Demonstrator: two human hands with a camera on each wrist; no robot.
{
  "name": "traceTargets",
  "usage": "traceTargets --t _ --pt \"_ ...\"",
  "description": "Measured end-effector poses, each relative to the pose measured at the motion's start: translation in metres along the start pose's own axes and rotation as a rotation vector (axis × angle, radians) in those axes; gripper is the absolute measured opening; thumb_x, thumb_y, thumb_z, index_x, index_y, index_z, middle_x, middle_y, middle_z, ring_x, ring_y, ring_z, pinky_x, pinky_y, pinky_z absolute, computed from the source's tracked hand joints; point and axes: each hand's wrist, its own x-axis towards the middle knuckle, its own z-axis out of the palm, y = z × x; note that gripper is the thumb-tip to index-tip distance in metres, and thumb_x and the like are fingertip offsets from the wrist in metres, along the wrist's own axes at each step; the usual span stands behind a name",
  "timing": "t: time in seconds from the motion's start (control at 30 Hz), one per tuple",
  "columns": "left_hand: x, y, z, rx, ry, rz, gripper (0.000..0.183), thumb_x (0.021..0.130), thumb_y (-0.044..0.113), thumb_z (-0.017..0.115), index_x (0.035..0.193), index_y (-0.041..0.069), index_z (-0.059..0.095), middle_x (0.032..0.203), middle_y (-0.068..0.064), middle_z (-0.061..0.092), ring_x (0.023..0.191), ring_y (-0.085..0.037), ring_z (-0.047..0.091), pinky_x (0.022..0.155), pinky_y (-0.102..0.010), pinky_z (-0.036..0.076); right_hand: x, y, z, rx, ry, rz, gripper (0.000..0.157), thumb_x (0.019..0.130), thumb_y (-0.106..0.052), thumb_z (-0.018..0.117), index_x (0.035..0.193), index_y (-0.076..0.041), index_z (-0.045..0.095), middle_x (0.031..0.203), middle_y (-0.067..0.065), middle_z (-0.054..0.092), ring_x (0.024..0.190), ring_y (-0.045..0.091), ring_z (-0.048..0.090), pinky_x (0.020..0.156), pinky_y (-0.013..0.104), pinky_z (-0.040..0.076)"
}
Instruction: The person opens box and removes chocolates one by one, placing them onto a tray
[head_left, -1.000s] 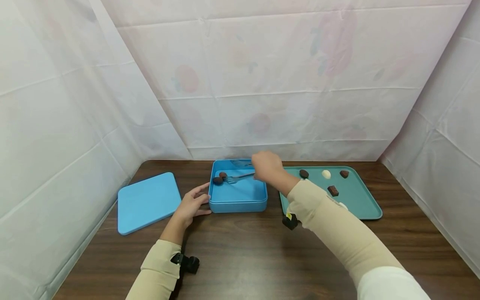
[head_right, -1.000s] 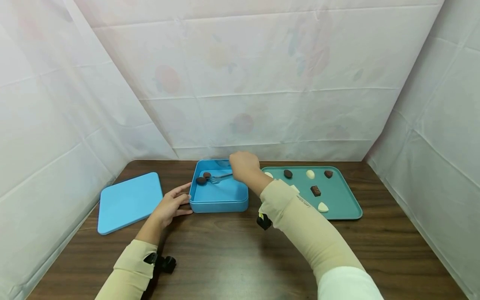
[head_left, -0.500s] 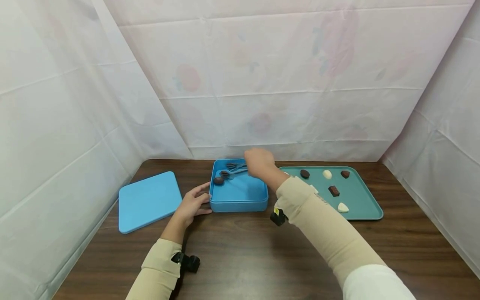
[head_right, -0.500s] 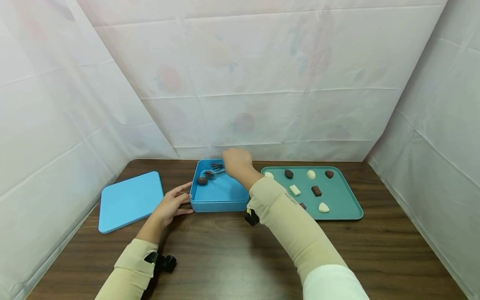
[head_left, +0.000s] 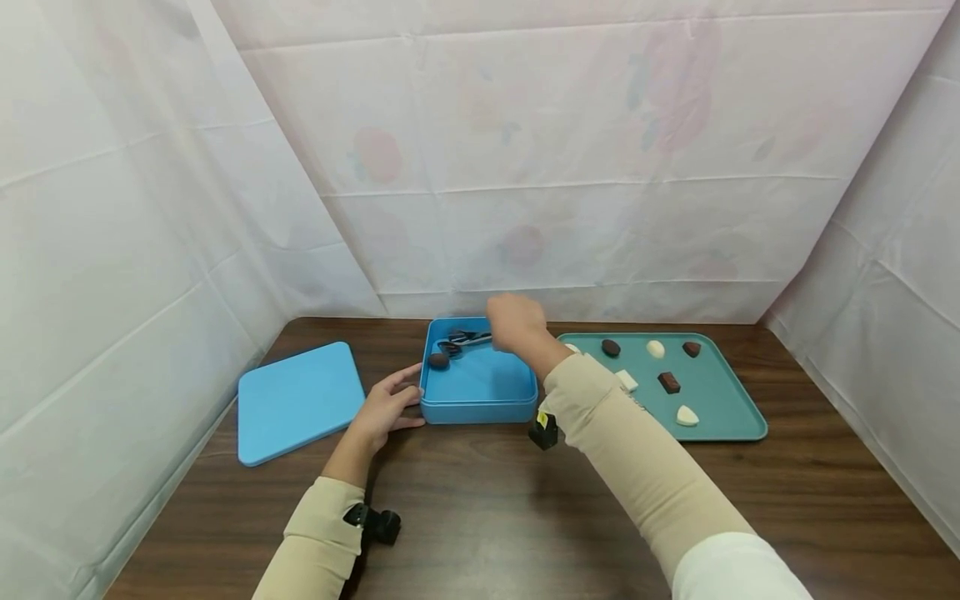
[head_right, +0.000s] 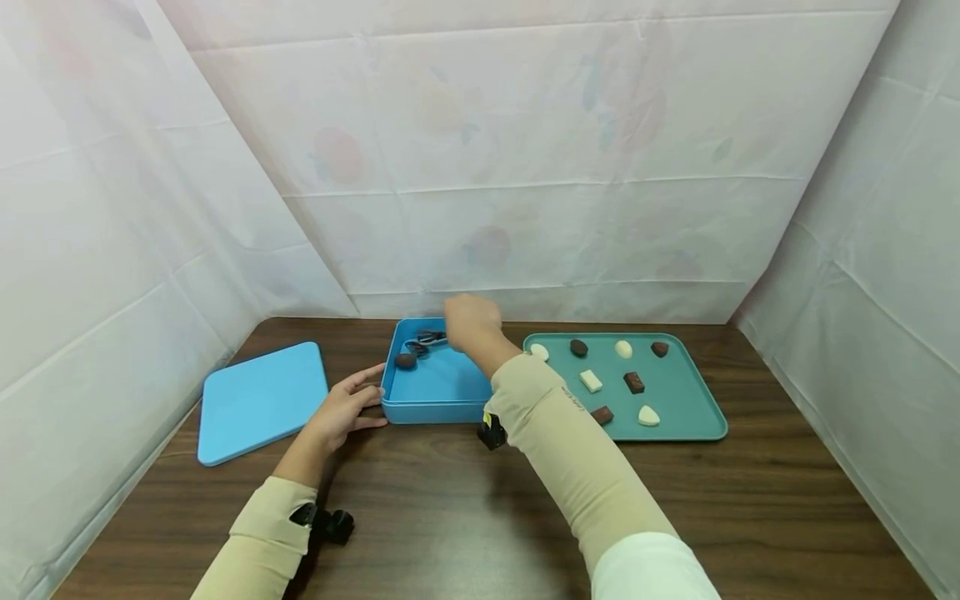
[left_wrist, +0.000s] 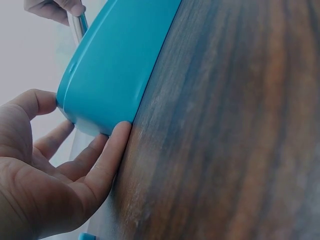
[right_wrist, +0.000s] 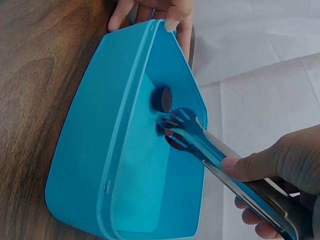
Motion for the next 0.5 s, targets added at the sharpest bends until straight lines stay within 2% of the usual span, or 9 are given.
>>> traceTargets --t 0.13,0.33,0.5 --pt "-0.002 0.002 0.002 -0.005 -0.004 -0.006 0.054 0.098 0.012 0.052 0.151 0.015 0.038 0.144 -0.024 0.040 0.123 -0.038 0.052 0.083 -0.046 0.057 -0.002 -0.001 -0.001 0.006 -0.001 0.010 0.010 0.088 -0.009 0.065 0.080 -0.016 0.063 0.068 0.001 0.052 0.058 0.016 0.042 0.043 0.027 0.033" --pt "-0.014 0.018 0.008 0.008 -0.023 -0.004 0.055 0.098 0.008 0.050 0.151 0.009 0.036 0.144 -0.028 0.038 0.124 -0.041 0.050 0.087 -0.050 0.054 -0.006 0.004 0.001 0.025 0.003 0.024 0.013 0.089 -0.007 0.063 0.079 -0.015 0.062 0.066 0.001 0.049 0.057 0.015 0.038 0.044 0.027 0.030" --pt "-0.022 0.025 0.011 0.013 -0.028 -0.007 0.056 0.097 0.008 0.049 0.151 0.009 0.036 0.144 -0.028 0.038 0.124 -0.040 0.051 0.088 -0.049 0.054 -0.010 0.011 0.001 0.052 0.009 0.049 0.010 0.086 -0.013 0.071 0.082 -0.015 0.062 0.071 0.001 0.054 0.063 0.017 0.047 0.047 0.029 0.037"
